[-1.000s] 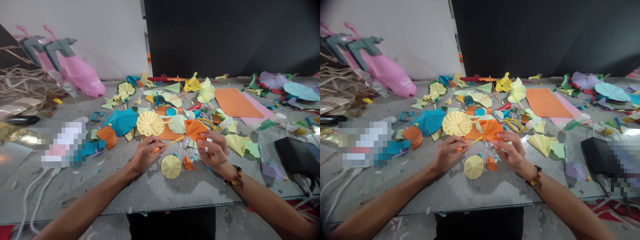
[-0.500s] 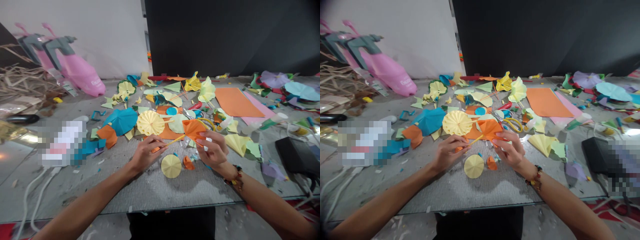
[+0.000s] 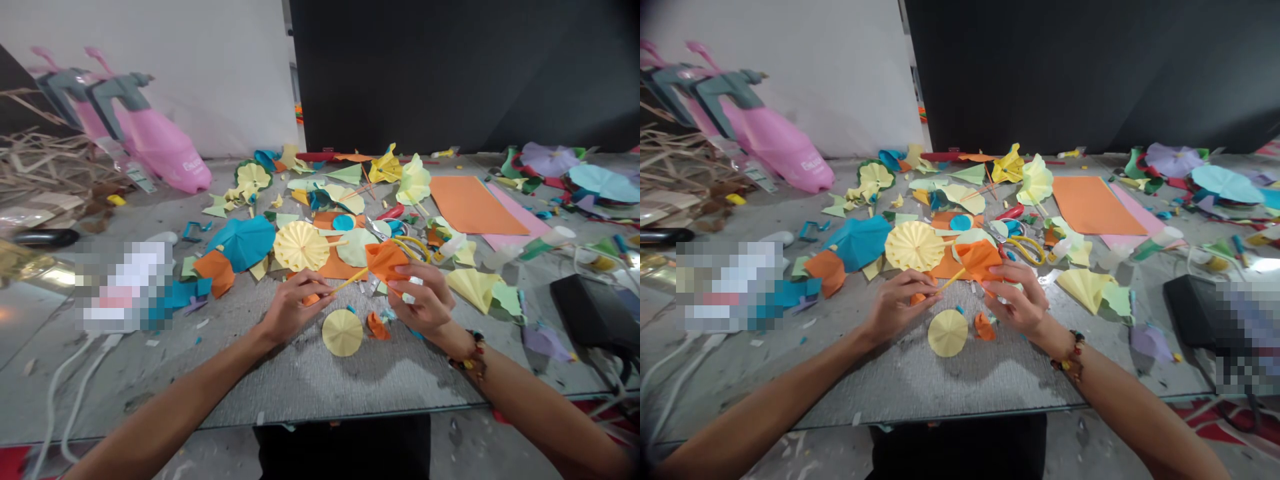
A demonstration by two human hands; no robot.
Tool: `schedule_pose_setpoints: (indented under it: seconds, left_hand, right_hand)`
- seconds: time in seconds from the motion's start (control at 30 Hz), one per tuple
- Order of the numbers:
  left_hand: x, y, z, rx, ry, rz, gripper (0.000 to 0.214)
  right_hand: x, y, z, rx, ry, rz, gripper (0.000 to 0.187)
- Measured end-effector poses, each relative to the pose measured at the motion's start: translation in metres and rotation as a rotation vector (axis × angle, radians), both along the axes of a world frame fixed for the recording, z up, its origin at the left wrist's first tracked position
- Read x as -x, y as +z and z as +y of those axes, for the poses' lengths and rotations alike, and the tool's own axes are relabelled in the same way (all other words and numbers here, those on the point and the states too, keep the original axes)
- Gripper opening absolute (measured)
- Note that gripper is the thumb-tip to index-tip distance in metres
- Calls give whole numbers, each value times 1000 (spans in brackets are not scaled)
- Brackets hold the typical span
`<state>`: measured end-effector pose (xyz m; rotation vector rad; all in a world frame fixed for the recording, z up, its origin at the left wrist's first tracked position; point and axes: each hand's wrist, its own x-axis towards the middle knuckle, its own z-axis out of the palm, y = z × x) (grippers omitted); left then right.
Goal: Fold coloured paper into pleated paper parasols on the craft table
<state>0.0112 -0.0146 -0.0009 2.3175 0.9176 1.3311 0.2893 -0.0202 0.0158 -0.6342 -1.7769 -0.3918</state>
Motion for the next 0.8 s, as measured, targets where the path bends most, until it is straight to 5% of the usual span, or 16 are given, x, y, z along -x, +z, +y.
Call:
schedule_pose_setpoints:
  seconds: [0.53,0.8]
  left_hand:
    - [0,-1,-1,37,-34,-3,7]
    - [-1,-1,-2,-64,19,74,7]
  right_hand:
    - [-1,0,2,11,14,-22,38]
    - [3,2,4,35,27,-15,32]
